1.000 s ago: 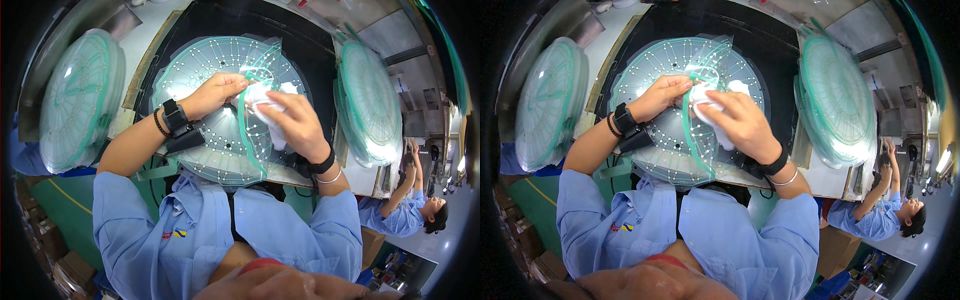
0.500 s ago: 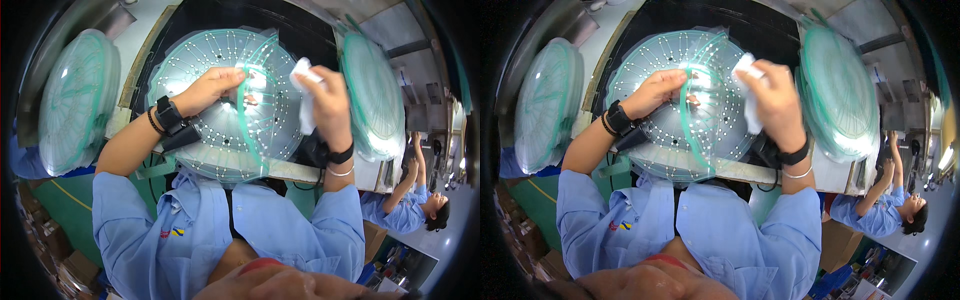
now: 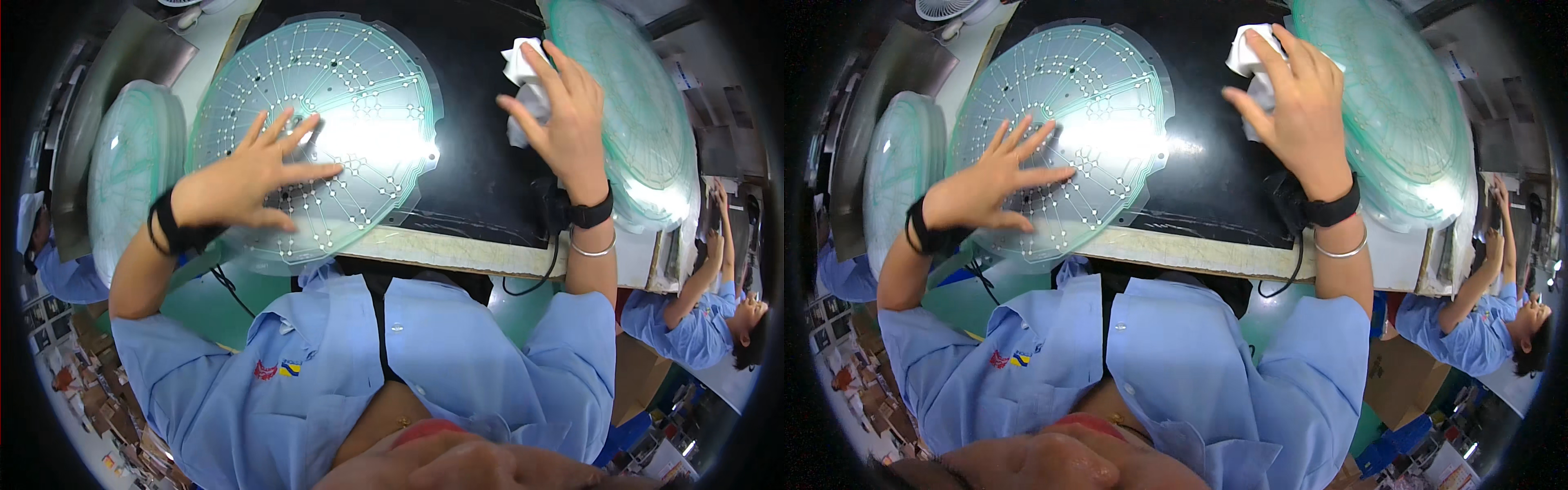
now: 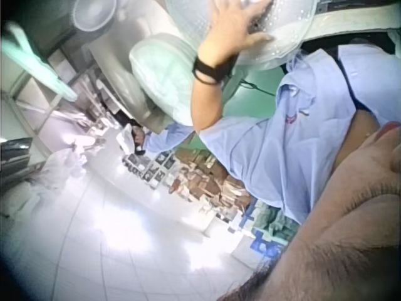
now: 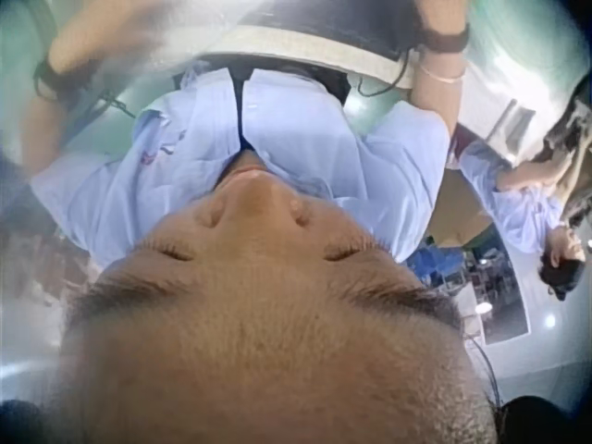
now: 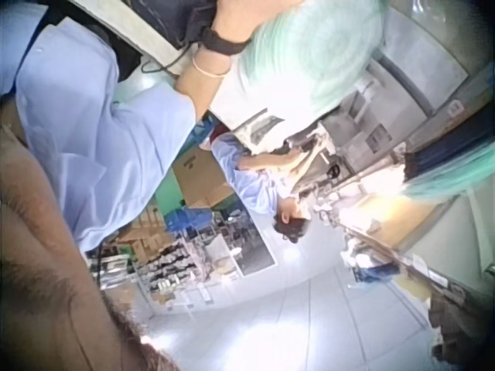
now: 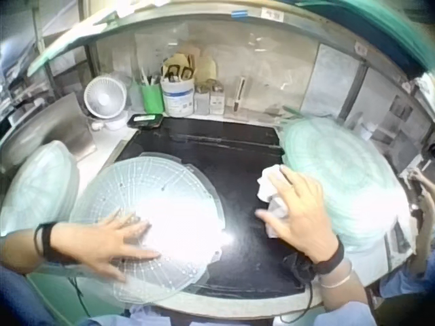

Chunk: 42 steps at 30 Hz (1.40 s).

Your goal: Manually assembling and inspecting circular electronic circuit boards at a workstation.

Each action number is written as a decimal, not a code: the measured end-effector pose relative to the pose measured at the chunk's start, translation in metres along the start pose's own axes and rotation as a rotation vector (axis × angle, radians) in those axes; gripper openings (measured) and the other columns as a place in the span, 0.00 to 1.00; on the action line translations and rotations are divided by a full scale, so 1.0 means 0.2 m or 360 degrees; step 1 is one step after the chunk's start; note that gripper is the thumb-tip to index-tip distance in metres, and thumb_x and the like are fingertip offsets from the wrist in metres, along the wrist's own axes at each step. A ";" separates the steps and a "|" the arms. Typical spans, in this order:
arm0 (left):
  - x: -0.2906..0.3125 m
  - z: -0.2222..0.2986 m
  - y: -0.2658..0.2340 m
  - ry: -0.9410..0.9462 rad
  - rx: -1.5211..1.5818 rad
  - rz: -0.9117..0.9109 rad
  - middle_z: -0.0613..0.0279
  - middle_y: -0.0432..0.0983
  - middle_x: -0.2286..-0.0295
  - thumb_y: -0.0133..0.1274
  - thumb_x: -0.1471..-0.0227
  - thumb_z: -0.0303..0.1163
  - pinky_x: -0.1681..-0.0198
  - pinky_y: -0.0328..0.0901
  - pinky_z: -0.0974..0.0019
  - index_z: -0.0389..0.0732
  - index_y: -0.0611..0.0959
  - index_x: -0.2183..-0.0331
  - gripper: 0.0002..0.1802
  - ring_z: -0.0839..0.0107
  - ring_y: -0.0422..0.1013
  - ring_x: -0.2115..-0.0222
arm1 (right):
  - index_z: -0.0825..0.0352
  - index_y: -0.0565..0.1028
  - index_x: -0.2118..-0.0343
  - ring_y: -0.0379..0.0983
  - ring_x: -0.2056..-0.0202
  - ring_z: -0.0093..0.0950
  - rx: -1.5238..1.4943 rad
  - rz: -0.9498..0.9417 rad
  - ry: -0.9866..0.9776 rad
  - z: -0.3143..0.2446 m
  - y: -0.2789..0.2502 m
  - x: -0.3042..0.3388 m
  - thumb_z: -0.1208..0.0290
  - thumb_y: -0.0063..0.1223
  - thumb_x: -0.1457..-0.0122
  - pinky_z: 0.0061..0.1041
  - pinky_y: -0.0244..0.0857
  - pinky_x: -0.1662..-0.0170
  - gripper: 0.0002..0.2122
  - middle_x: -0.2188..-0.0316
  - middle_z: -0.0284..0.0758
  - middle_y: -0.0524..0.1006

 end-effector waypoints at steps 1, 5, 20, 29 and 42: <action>0.03 0.06 -0.01 -0.0049 -0.0010 0.0021 0.47 0.39 0.41 0.62 0.68 0.45 0.42 0.34 0.39 0.59 0.63 0.44 0.46 0.41 0.36 0.41 | 0.61 0.72 0.54 0.65 0.55 0.37 0.0234 -0.0006 -0.0047 -0.02 0.01 0.00 0.71 0.59 0.56 0.31 0.58 0.53 0.22 0.54 0.39 0.69; 0.13 0.25 0.12 -0.0269 0.0044 -0.0030 0.48 0.39 0.41 0.57 0.60 0.51 0.45 0.33 0.33 0.59 0.64 0.45 0.39 0.38 0.33 0.41 | 0.63 0.72 0.56 0.64 0.55 0.37 -0.0057 -0.0055 -0.0039 -0.08 0.06 0.07 0.70 0.60 0.56 0.32 0.58 0.53 0.21 0.54 0.39 0.69; 0.26 0.21 0.38 -0.0183 0.0593 -0.0022 0.57 0.47 0.41 0.57 0.59 0.49 0.45 0.17 0.38 0.65 0.77 0.56 0.24 0.46 0.27 0.40 | 0.65 0.77 0.72 0.69 0.68 0.26 -0.0921 -0.0472 -0.0363 -0.40 0.20 0.21 0.76 0.60 0.60 0.23 0.60 0.67 0.09 0.69 0.28 0.76; 0.30 0.15 0.38 -0.0110 0.0792 -0.0002 0.66 0.52 0.42 0.59 0.61 0.43 0.45 0.17 0.37 0.64 0.84 0.66 0.13 0.48 0.30 0.39 | 0.66 0.77 0.71 0.69 0.69 0.26 -0.0909 -0.0463 -0.0375 -0.40 0.21 0.21 0.76 0.61 0.61 0.23 0.61 0.67 0.11 0.70 0.29 0.76; 0.29 0.15 0.38 -0.0089 0.0832 0.0013 0.65 0.53 0.42 0.61 0.63 0.46 0.46 0.14 0.39 0.61 0.85 0.69 0.12 0.49 0.28 0.39 | 0.70 0.75 0.69 0.66 0.68 0.25 -0.0774 -0.0518 -0.0414 -0.46 0.22 0.20 0.76 0.52 0.57 0.23 0.59 0.66 0.10 0.73 0.31 0.71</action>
Point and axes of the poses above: each hand's wrist, its own x-axis away from the middle knuckle, its own y-axis out of the palm, z = x × y, the point moved 6 cm from there along -x, towards the middle knuckle
